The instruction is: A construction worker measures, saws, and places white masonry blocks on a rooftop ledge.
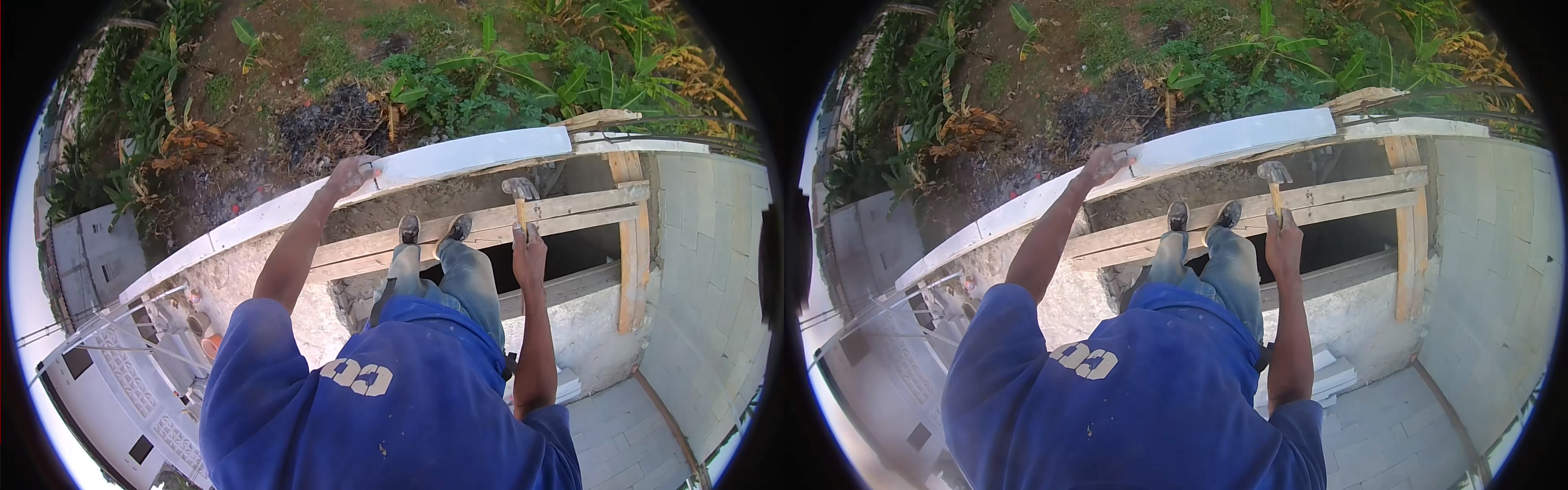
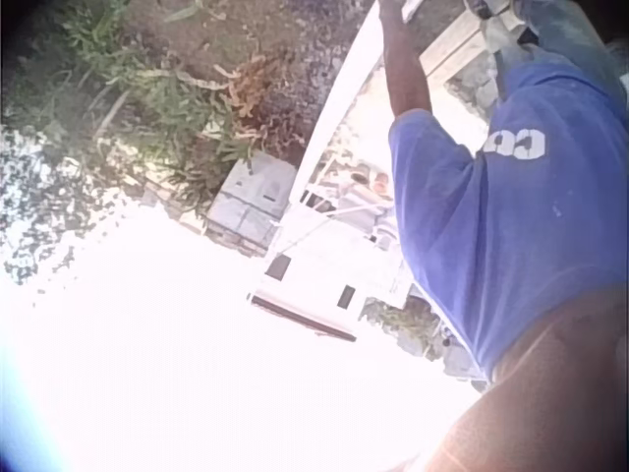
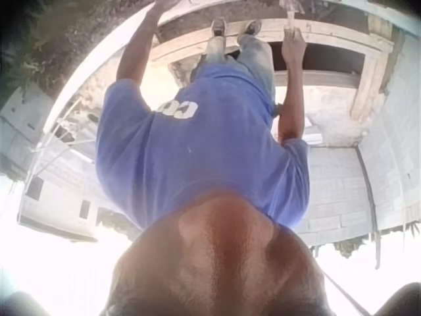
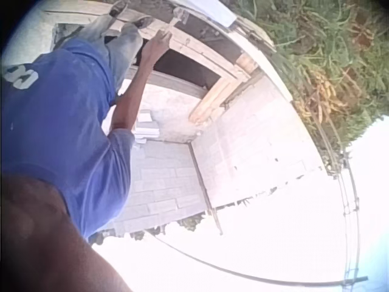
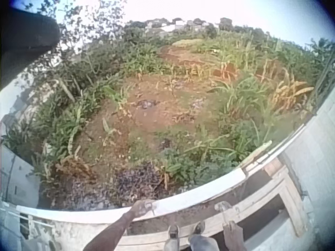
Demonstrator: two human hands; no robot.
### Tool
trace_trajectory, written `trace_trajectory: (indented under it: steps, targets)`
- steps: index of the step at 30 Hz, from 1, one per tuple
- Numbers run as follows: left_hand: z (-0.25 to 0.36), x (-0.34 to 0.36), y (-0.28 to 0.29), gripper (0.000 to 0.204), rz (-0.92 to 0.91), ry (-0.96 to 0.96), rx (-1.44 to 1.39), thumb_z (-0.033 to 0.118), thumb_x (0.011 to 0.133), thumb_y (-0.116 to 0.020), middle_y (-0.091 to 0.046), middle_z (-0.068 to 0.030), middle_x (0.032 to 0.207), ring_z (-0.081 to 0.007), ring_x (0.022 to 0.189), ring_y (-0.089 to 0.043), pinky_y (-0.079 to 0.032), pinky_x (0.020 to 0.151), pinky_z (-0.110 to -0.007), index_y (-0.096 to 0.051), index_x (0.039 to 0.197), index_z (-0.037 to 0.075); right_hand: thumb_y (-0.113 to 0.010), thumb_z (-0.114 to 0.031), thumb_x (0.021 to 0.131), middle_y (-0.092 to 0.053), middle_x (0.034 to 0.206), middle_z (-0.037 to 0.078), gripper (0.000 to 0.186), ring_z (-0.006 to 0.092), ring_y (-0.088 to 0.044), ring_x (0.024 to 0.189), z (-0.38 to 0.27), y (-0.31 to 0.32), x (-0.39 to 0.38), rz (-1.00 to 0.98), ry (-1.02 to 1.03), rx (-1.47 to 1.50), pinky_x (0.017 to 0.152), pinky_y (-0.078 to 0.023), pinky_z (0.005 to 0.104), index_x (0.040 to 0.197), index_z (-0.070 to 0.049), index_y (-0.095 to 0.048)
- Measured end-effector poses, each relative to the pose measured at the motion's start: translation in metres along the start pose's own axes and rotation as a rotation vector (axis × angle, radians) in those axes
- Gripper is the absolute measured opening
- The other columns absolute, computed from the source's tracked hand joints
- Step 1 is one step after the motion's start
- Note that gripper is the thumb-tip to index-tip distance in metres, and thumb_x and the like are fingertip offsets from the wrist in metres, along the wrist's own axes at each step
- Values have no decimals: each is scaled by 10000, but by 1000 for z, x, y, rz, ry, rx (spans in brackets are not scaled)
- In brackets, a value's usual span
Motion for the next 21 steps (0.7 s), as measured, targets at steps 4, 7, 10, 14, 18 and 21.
trace_trajectory:
  steps: [4, 7, 10, 14, 18, 21]
  targets:
    - [-1, -1, -3, 457, 48, -60, -75, 382, 880, -688, -701, -185, 1018, -319, 981, -662, -488, 873, -394, -644, 1179, 39, -498, -291, 1005, -561, 703, 249, 319, 421, -577, 666, -69, -29, 20, -115, 40, -4, 617, -424, 480, 942, 22, -505]
    - [5, 3, -3, 436, 40, -85, -89, 360, 876, -695, -704, -178, 1011, -319, 976, -662, -489, 869, -400, -647, 1169, 41, -485, -277, 1011, -585, 731, 272, 285, 459, -610, 711, -78, -57, 36, -66, 213, -58, 617, -443, 518, 999, 8, -465]
    - [9, 8, -7, 418, 18, -81, -59, 341, 875, -696, -704, -177, 1014, -324, 967, -663, -491, 862, -402, -649, 1166, 44, -478, -253, 1008, -607, 749, 284, 253, 484, -618, 737, -58, -90, 50, -58, 315, -231, 617, -461, 566, 1003, -3, -438]
    - [-7, 8, -4, 404, 42, -69, -23, 326, 882, -687, -702, -191, 1017, -340, 942, -669, -496, 848, -407, -648, 1172, 47, -484, -231, 998, -619, 739, 281, 233, 492, -615, 727, -69, -103, 58, -198, 197, -351, 629, -481, 581, 1010, -6, -425]
    - [6, 3, -7, 411, 2, -47, -18, 305, 879, -687, -694, -213, 1025, -363, 950, -664, -494, 857, -418, -641, 1189, 38, -497, -229, 989, -611, 736, 295, 226, 503, -609, 738, -70, -71, 50, -5, 260, -255, 637, -476, 582, 1003, -14, -428]
    - [9, 0, -2, 424, 26, -23, -30, 306, 871, -691, -692, -216, 1031, -371, 966, -658, -490, 868, -420, -639, 1193, 36, -512, -239, 984, -605, 750, 307, 237, 514, -602, 750, -65, -48, 70, 80, 271, -238, 637, -470, 587, 992, -17, -430]
Point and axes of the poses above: each hand's wrist, its own x-axis towards the middle knuckle, its own y-axis out of the back of the hand, z = x × y, the point moved 8 cm from there along x, towards the middle knuckle
